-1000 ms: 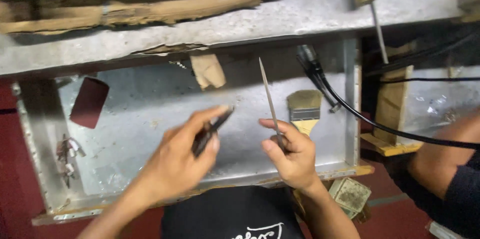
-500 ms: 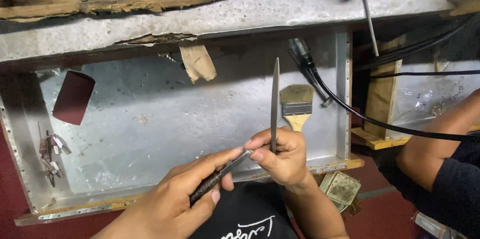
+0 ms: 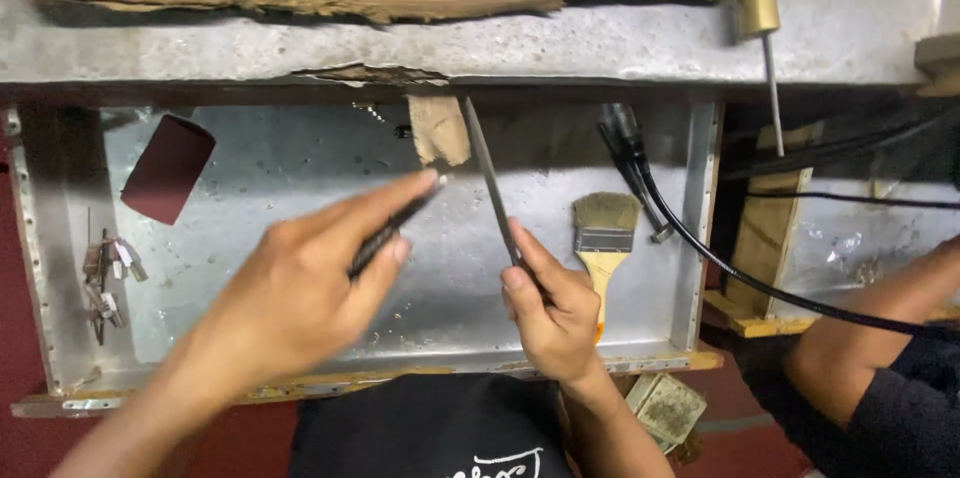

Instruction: Filing a small metal jewelry component at a workbench to smooth edges.

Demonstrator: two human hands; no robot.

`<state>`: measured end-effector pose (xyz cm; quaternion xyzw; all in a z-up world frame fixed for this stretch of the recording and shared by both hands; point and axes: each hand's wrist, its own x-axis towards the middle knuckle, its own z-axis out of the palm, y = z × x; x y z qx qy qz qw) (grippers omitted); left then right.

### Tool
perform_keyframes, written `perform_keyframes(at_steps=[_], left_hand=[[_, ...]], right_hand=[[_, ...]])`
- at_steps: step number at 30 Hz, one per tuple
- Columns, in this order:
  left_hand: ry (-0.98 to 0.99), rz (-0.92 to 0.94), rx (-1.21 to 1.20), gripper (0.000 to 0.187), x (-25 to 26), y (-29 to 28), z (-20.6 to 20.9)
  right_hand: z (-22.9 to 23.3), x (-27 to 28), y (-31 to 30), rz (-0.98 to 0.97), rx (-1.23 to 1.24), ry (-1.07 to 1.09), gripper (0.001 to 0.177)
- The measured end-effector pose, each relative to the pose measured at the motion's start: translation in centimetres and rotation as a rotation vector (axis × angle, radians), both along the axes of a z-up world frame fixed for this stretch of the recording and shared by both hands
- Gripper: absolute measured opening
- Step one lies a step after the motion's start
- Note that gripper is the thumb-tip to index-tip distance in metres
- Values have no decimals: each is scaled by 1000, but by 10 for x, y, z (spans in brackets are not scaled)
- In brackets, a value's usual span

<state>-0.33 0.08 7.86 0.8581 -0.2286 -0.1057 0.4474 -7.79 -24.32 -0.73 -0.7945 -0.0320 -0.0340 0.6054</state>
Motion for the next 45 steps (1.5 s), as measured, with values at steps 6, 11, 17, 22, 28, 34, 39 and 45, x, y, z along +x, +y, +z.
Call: perform_keyframes(at_steps=[6, 11, 17, 22, 28, 34, 39, 45], left_hand=[[210, 11, 31, 49, 27, 9, 0], [221, -16, 55, 49, 33, 11, 2], [331, -24, 124, 50, 39, 13, 6], [364, -46, 171, 52, 44, 15, 8], [351, -17, 196, 52, 39, 11, 6], [317, -43, 121, 51, 35, 10, 0], [284, 20, 124, 50, 30, 5, 2], [364, 61, 186, 53, 26, 0, 4]], right_hand=[[-20, -11, 0, 40, 203, 139, 43], [-25, -23, -4, 29, 268, 213, 43], [-19, -2, -1, 28, 95, 153, 41], [-30, -1, -30, 151, 146, 136, 40], [-16, 12, -14, 113, -114, 19, 39], [-23, -2, -8, 105, -69, 8, 39], [-17, -6, 0, 47, -104, 73, 40], [-26, -1, 24, -36, -111, -53, 39]])
